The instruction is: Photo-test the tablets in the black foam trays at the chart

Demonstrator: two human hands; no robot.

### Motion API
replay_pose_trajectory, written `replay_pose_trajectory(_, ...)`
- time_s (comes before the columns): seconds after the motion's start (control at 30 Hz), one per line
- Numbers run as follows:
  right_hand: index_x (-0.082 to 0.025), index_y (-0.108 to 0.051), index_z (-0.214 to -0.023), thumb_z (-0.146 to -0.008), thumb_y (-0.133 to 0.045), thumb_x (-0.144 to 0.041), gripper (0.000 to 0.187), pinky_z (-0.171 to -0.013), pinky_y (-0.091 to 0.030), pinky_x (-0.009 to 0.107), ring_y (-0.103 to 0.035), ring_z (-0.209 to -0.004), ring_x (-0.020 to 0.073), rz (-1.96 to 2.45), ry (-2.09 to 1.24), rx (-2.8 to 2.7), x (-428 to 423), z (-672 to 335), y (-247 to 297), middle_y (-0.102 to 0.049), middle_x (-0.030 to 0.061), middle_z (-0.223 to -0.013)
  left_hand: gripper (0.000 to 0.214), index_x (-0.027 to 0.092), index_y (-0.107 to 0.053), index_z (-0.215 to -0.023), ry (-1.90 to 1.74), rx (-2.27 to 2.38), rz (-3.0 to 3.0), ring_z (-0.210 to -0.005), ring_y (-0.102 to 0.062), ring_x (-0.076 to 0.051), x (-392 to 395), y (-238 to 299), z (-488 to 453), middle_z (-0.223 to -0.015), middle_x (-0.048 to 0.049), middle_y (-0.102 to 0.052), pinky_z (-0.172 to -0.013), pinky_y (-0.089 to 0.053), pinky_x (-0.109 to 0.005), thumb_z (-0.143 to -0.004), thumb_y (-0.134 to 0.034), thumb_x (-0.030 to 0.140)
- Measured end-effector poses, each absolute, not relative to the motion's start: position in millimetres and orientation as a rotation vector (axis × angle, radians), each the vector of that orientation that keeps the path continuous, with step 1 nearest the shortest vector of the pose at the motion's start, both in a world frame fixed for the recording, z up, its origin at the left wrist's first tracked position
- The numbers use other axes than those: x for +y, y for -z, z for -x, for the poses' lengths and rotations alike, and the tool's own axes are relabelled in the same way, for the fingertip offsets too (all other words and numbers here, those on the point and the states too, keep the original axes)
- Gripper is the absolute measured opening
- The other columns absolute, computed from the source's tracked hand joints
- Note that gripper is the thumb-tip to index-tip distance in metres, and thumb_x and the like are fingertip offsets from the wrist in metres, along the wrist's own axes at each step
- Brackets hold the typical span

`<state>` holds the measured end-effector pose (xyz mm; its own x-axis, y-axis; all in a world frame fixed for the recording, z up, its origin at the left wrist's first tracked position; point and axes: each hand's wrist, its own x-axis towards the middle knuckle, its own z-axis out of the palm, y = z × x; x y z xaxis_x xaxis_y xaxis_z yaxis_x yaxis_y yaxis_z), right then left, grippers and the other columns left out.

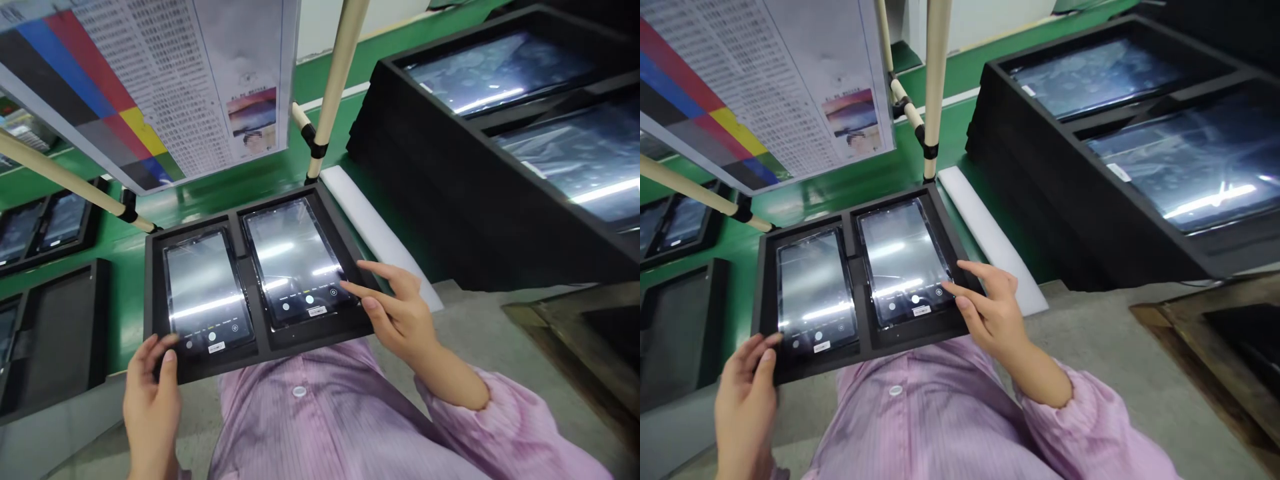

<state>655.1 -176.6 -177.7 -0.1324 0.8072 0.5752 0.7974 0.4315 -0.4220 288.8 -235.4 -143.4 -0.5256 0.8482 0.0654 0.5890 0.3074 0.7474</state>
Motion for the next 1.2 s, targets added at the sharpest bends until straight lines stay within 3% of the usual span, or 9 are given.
replay_pose_trajectory(0.13, -0.025, -0.076, -0.112, -0.100, -0.049, -0.023, 0.030, -0.090, -0.046, 0.047, -0.062, -0.108, 0.0271, 1.350, -0.009, -1.944, -175, -656, 180, -0.062, 0.0119, -0.128, 0.040, 0.021, -0.054, -0.128, -1.331, 2.102, -1.264, -0.117, -0.065, -0.027, -232, 121, -290, -0.125, -0.0115, -0.067, -0.109, -0.045, -0.049, -0.093, -0.057, 0.041)
replay_pose_trajectory(0.3, -0.023, -0.075, -0.111, -0.101, -0.049, -0.025, 0.029, -0.090, -0.044, 0.046, -0.063, -0.104, 0.0262, 1.317, 0.018, -1.949, -174, -657, 183, -0.064, 0.0120, -0.124, 0.055, 0.009, -0.054, -0.130, -0.523, 2.407, -1.826, -0.131, -0.053, -0.041, -217, 132, -268, -0.125, -0.0248, -0.066, -0.109, -0.039, -0.063, -0.092, -0.043, 0.047)
replay_pose_trajectory(0.37, -0.024, -0.075, -0.112, -0.101, -0.049, -0.025, 0.028, -0.090, -0.043, 0.045, -0.063, -0.104, 0.0259, 1.311, 0.024, -1.938, -173, -657, 184, -0.064, 0.0112, -0.123, 0.060, 0.005, -0.050, -0.135, -0.429, 2.404, -1.868, -0.139, -0.045, -0.041, -214, 145, -268, -0.134, -0.0287, -0.060, -0.113, -0.033, -0.065, -0.093, -0.038, 0.046)
replay_pose_trajectory(0.47, -0.025, -0.073, -0.113, -0.099, -0.052, -0.024, 0.026, -0.089, -0.043, 0.046, -0.064, -0.100, 0.0255, 1.291, 0.037, -1.939, -169, -657, 185, -0.065, 0.0099, -0.120, 0.061, 0.010, -0.047, -0.140, -0.758, 2.319, -1.557, -0.139, -0.047, -0.037, -215, 155, -274, -0.136, -0.0251, -0.060, -0.114, -0.033, -0.062, -0.093, -0.047, 0.049)
replay_pose_trajectory(0.63, -0.026, -0.070, -0.112, -0.099, -0.052, -0.025, 0.023, -0.085, -0.041, 0.046, -0.065, -0.098, 0.0257, 1.240, 0.082, -1.983, -161, -650, 170, -0.067, 0.0089, -0.114, 0.064, 0.019, -0.056, -0.132, -1.442, 1.838, -0.663, -0.114, -0.067, -0.029, -211, 132, -274, -0.124, -0.0160, -0.069, -0.099, -0.053, -0.046, -0.081, -0.071, 0.055)
replay_pose_trajectory(0.77, -0.021, -0.070, -0.109, -0.098, -0.053, -0.021, 0.021, -0.086, -0.042, 0.045, -0.065, -0.098, 0.0240, 1.099, 0.091, -2.035, -152, -618, 142, -0.069, 0.0096, -0.112, 0.057, 0.020, -0.068, -0.125, -1.411, 1.543, -0.520, -0.107, -0.070, -0.028, -198, 116, -278, -0.120, -0.0144, -0.073, -0.088, -0.059, -0.039, -0.078, -0.077, 0.052)
replay_pose_trajectory(0.87, -0.021, -0.071, -0.107, -0.099, -0.052, -0.021, 0.021, -0.089, -0.043, 0.047, -0.065, -0.099, 0.0233, 0.968, 0.009, -2.134, -145, -582, 123, -0.070, 0.0098, -0.113, 0.061, 0.020, -0.067, -0.127, -1.418, 1.471, -0.484, -0.103, -0.072, -0.028, -193, 113, -281, -0.115, -0.0127, -0.075, -0.088, -0.060, -0.041, -0.074, -0.083, 0.045)
replay_pose_trajectory(1.07, -0.017, -0.050, -0.143, -0.101, -0.048, -0.040, 0.048, -0.090, -0.056, 0.048, -0.065, -0.110, 0.0271, 1.032, -0.490, -2.034, -136, -533, 106, -0.065, 0.0159, -0.125, 0.060, 0.027, -0.067, -0.127, -1.566, 1.226, -0.543, -0.098, -0.074, -0.025, -204, 104, -278, -0.114, -0.0082, -0.076, -0.089, -0.060, -0.039, -0.071, -0.086, 0.040)
replay_pose_trajectory(1.2, -0.021, -0.054, -0.139, -0.101, -0.047, -0.050, 0.048, -0.092, -0.058, 0.039, -0.066, -0.105, 0.0221, 0.884, -0.744, -1.648, -133, -519, 103, -0.061, 0.0144, -0.124, 0.046, 0.036, -0.069, -0.119, -1.665, 1.054, -0.630, -0.092, -0.073, -0.018, -206, 102, -281, -0.112, -0.0011, -0.076, -0.086, -0.060, -0.032, -0.075, -0.084, 0.036)
